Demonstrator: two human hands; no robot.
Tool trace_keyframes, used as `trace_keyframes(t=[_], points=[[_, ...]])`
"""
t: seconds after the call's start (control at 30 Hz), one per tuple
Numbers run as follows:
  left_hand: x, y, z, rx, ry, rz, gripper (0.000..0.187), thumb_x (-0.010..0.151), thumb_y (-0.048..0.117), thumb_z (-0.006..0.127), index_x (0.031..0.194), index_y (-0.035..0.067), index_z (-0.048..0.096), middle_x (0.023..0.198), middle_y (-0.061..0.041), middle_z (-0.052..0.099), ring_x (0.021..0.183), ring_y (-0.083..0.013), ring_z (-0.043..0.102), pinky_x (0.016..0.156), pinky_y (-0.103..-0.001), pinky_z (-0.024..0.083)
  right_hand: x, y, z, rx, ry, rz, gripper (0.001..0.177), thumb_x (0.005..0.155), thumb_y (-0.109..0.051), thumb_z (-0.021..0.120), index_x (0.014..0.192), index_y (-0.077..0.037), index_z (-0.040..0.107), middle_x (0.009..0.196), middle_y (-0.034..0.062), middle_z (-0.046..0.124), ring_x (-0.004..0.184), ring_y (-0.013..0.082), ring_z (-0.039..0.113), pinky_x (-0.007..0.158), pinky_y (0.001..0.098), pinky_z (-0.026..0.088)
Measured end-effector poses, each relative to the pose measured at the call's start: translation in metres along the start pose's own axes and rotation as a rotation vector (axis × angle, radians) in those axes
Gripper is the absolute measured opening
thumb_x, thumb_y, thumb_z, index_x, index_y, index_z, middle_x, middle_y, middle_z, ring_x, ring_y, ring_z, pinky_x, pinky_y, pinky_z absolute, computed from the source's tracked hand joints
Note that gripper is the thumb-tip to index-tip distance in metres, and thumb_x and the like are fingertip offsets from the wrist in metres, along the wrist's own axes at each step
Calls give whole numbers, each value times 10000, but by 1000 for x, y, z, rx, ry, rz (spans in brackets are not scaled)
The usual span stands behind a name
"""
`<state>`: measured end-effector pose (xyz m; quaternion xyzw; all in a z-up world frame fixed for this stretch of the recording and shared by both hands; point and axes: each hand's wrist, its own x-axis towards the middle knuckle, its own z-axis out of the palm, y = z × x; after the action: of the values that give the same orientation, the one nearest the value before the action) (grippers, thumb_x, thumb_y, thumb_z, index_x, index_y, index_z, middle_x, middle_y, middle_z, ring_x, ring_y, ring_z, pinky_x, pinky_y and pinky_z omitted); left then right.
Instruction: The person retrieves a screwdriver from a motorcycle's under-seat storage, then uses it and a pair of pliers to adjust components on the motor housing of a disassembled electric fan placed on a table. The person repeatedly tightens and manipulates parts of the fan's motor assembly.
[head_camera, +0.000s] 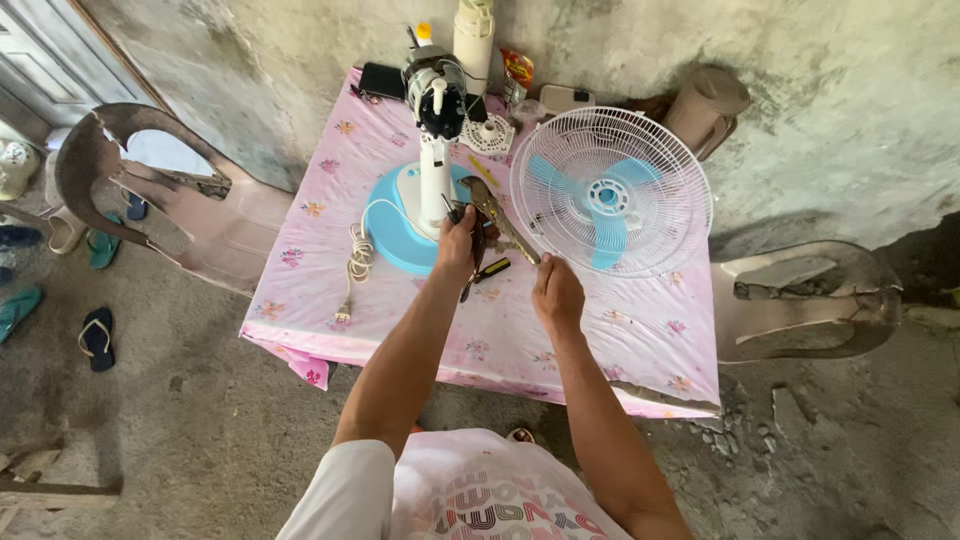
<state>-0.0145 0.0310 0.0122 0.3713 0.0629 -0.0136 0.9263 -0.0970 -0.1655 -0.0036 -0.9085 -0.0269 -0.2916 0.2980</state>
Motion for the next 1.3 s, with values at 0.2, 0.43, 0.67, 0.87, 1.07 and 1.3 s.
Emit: trace_keyframes(t=[0.2, 0.43, 0.67, 0.87, 1.07, 1.3], points=[[-10, 3, -4, -14, -41, 17, 213, 1094, 210, 555, 1066, -1, 553, 897, -105, 631, 757, -243, 655, 694, -425, 581, 13, 4, -8, 461, -685, 747, 816, 1076, -700, 205, 827, -23, 586, 711, 119, 610, 626, 229, 615, 641, 391, 517], [-36, 30, 21, 307, -178, -71, 256, 1055, 222, 594, 1146, -16, 603, 958, -87, 662, 817, -168, 638, 747, -339, 546, 31, -41, -34, 810, -1029, 578, 585, 914, -558, 537, 1274, -99, 588, 1217, 87, 694, 1122, 206, 684, 943, 397, 527], [-64, 37, 40, 198, -262, -215, 283, 1033, 194, 639, 1196, -31, 586, 1014, -82, 659, 877, -164, 639, 789, -340, 559, 14, -50, -37, 1269, -988, 505, 636, 811, -141, 699, 1410, -10, 530, 1351, 175, 648, 1256, 276, 638, 1160, 435, 412], [-60, 39, 39, 193, -234, -240, 277, 1022, 192, 621, 1189, -27, 592, 1027, -71, 654, 880, -157, 642, 777, -342, 576, 6, -49, -23, 1237, -906, 597, 509, 857, -72, 650, 1340, 59, 558, 1286, 199, 651, 1212, 246, 638, 1162, 392, 418], [-47, 26, 28, 222, -178, -283, 277, 1026, 197, 608, 1203, -16, 586, 1016, -57, 663, 892, -159, 650, 784, -361, 585, 10, -55, -23, 1357, -868, 669, 337, 914, 3, 607, 1242, 59, 556, 1182, 155, 660, 1148, 251, 651, 1131, 432, 434], [-13, 33, -1, 1397, 83, 253, 266, 1044, 271, 646, 1112, 17, 686, 984, -224, 715, 951, -394, 682, 819, -487, 536, 10, -59, -32, 1326, -867, 665, 361, 867, 47, 587, 1227, 45, 611, 1120, 153, 701, 1105, 271, 676, 1112, 494, 497]])
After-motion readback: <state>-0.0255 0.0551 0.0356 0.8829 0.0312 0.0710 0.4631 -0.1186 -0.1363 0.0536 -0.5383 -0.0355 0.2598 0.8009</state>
